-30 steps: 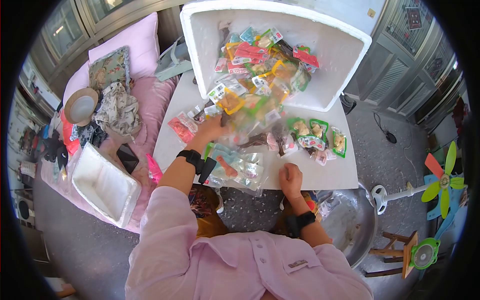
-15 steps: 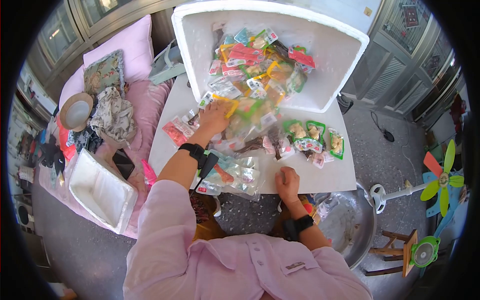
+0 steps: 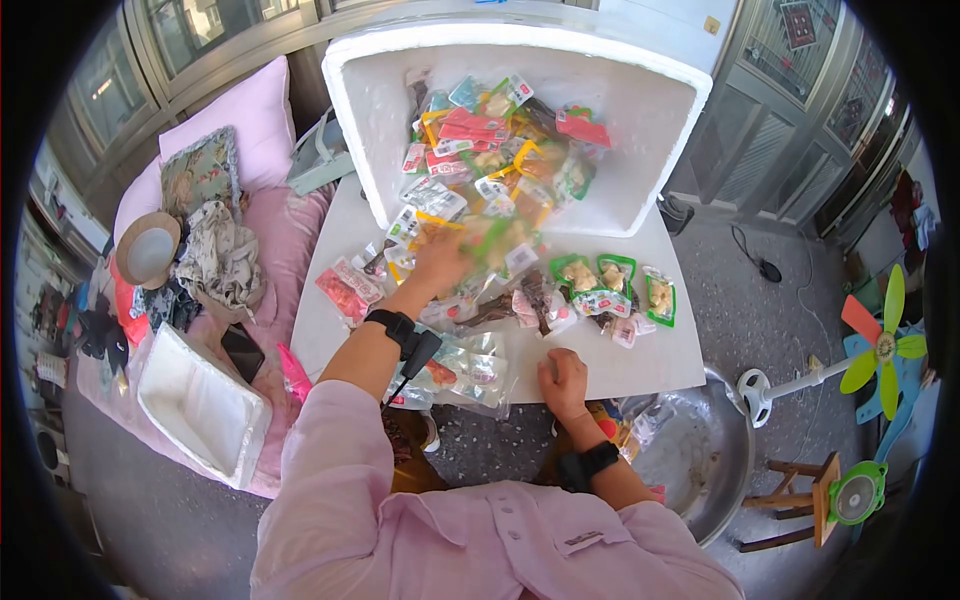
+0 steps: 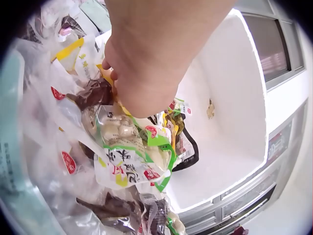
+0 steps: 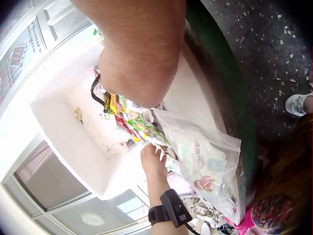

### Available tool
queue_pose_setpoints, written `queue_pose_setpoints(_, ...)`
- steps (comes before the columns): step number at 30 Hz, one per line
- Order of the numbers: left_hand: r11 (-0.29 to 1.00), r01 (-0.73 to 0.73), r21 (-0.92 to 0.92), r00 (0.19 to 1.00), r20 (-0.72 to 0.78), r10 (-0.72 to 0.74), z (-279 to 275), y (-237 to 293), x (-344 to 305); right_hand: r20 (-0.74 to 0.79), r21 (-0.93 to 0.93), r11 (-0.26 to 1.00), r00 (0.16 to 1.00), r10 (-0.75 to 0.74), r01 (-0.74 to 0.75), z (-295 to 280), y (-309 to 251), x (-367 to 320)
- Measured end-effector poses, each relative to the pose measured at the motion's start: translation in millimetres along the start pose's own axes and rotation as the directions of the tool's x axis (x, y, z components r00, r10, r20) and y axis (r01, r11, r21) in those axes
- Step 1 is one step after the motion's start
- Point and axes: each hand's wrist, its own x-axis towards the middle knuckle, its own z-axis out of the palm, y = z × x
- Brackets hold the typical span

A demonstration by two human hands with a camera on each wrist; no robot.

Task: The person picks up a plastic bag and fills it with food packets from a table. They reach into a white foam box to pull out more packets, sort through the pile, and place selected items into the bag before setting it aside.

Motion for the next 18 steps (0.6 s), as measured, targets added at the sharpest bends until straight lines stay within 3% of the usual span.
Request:
queue_pose_setpoints(1, 0.997, -0.029, -0.068, 0.999, 0.022, 0.03, -4, 14, 1, -0.002, 0.006, 1.0, 1.0, -0.002, 0.002, 0, 0, 0)
queue_pose_setpoints(4, 0.996, 0.065, 0.061, 0.954, 0.29, -0.08, -31, 70, -1, -0.008, 0.003, 1.0, 1.0, 0.01, -0.01, -1, -1, 0)
queue_pose_setpoints(7, 0.993, 0.101, 0.055, 0.95, 0.293, -0.113, -14, 75, 5, -0.003, -0.023, 1.0, 1.0, 0.0, 0.0, -1, -1, 0)
queue_pose_setpoints(10, 0.998, -0.057, 0.016, 0.978, 0.201, 0.053, 0, 66, 8, -0.001, -0.031, 1.0, 1.0, -0.007, 0.007, -2, -3, 1)
queue_pose_setpoints(16, 0.976, -0.187, -0.11, 0.964, 0.17, 0.204, -25, 65, 30, -0.002, -0.007, 1.0, 1.0, -0.01, 0.01, -1, 1, -1)
queue_pose_setpoints(18, 0.977, -0.211, -0.033, 0.974, 0.081, 0.213, -27, 53, 47, -0.014, -0.019, 1.0, 1.0, -0.018, 0.018, -2, -1, 0)
